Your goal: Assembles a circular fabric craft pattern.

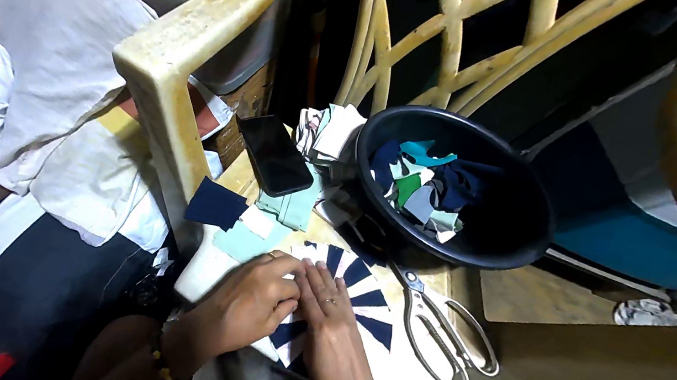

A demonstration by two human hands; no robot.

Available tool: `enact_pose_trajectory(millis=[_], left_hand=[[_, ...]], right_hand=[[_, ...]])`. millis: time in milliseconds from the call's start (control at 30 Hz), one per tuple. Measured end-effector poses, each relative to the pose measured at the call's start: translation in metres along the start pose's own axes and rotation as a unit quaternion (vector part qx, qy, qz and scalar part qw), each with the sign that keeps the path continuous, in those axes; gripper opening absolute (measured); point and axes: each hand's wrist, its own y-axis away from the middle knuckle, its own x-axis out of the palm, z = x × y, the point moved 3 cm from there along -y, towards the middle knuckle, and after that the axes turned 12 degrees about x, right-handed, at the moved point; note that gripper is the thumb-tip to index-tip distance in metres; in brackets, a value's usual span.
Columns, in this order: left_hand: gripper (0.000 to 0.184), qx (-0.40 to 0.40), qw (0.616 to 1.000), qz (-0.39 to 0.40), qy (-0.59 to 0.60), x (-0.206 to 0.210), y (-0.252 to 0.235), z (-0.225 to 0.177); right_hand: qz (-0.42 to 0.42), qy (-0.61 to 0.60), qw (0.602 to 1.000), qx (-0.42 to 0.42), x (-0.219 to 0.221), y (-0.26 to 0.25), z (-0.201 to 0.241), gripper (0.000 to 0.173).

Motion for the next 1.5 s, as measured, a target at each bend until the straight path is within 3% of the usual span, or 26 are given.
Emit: enact_pose_trajectory(millis=[200, 333, 533, 633, 733, 767, 900, 1100, 1267, 1500], left_hand=[[0.011, -0.006, 1.0, -0.015, 0.001, 0.003, 0.007, -0.001], [0.012, -0.013, 1.0, -0.012, 0.003, 0.004, 0.008, -0.002], [0.018, -0.013, 0.999, 0.008, 0.03, -0.002, 0.012, -0.001], [0.023, -0.117, 0.99, -0.064, 0.049, -0.015, 0.022, -0.005], [0.016, -0.331, 0.92, -0.164, 0.129, -0.037, 0.029, -0.018], [0.018, -0.37, 0.906, -0.161, 0.13, -0.041, 0.03, -0.022], [0.026, -0.389, 0.921, -0.018, 0.006, -0.045, 0.031, -0.027], [0.035, -0.482, 0.872, 0.082, -0.021, -0.043, 0.011, -0.026], [0.039, -0.505, 0.857, 0.102, -0.024, -0.041, 0.002, -0.031], [0.041, -0.507, 0.859, 0.071, -0.033, -0.034, 0.005, -0.032]], right_hand=[[0.007, 0.002, 1.0, -0.009, -0.001, 0.003, -0.004, 0.039], [0.055, 0.031, 0.998, -0.013, -0.009, -0.002, -0.005, 0.04], [0.205, 0.063, 0.977, 0.008, -0.008, -0.01, -0.013, 0.07], [0.17, 0.066, 0.983, -0.024, -0.002, -0.008, -0.019, 0.076], [0.166, 0.069, 0.983, -0.032, -0.002, -0.008, -0.02, 0.084], [0.174, 0.068, 0.982, -0.027, -0.003, -0.009, -0.02, 0.085], [0.192, 0.066, 0.979, -0.017, -0.003, -0.01, -0.02, 0.088], [0.167, 0.056, 0.984, -0.031, -0.001, -0.009, -0.021, 0.092], [0.185, 0.054, 0.981, -0.024, -0.001, -0.01, -0.02, 0.092], [0.224, 0.055, 0.973, -0.007, -0.002, -0.011, -0.019, 0.097]])
